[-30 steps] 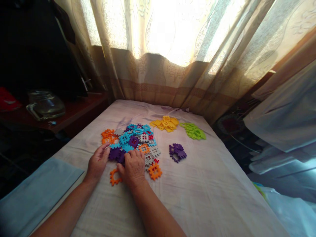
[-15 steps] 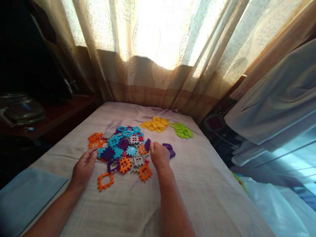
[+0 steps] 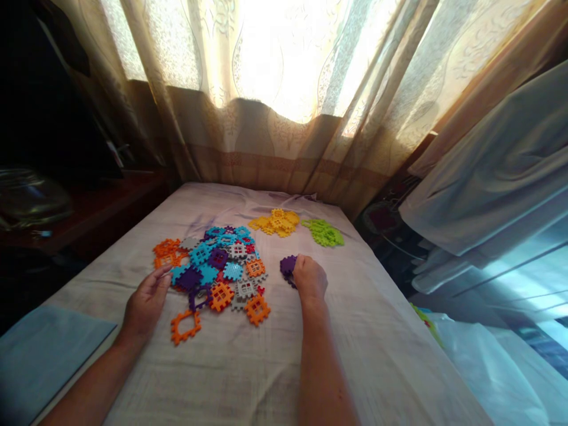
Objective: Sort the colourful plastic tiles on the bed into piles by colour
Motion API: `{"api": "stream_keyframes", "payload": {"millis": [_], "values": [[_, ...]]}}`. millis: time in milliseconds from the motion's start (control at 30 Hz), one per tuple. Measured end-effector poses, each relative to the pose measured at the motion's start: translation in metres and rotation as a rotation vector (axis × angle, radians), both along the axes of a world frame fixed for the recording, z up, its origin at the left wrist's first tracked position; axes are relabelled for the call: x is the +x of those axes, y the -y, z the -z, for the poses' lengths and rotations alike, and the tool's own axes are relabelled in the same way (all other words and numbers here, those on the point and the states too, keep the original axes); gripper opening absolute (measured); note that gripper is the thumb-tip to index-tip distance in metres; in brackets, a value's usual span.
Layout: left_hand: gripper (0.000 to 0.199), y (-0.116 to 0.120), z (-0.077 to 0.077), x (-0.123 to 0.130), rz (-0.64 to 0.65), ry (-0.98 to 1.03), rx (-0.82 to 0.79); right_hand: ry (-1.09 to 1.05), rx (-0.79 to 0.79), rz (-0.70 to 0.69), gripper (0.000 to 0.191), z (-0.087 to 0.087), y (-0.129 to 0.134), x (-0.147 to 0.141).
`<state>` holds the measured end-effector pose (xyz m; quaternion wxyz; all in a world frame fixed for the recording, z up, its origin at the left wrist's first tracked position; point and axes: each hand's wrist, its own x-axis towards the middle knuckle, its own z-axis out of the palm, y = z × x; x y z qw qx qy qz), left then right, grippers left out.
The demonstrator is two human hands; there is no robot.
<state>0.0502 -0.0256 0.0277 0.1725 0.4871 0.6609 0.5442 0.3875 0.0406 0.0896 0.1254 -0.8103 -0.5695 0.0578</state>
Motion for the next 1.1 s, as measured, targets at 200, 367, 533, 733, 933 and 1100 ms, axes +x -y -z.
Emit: {"api": "stream_keyframes", "payload": {"millis": [200,367,533,733,933,1100], "values": [[0.045,0.001,-0.001,0.001,-0.014,0.001,0.018,-0.058,0.066,-0.084,0.037,-0.008,0.006,-0.024],[0.046,0.000,0.002,-0.001,-0.018,-0.004,0.029,-0.084,0.146,-0.403,0.028,-0.005,0.024,-0.082],[0.045,0.000,0.003,-0.001,-0.015,0.001,0.026,-0.117,0.231,-0.891,0.030,0.006,0.047,-0.124],[0.044,0.000,0.001,0.000,-0.009,-0.004,0.025,-0.050,0.177,-1.109,0.032,0.016,0.054,-0.136],[0.045,0.000,0.002,0.000,0.001,0.001,0.032,-0.050,0.205,-1.103,0.015,0.022,0.052,-0.140],[0.046,0.000,0.001,0.000,0.008,0.007,0.029,-0.162,0.255,-1.086,0.008,0.014,0.043,-0.128]]}}
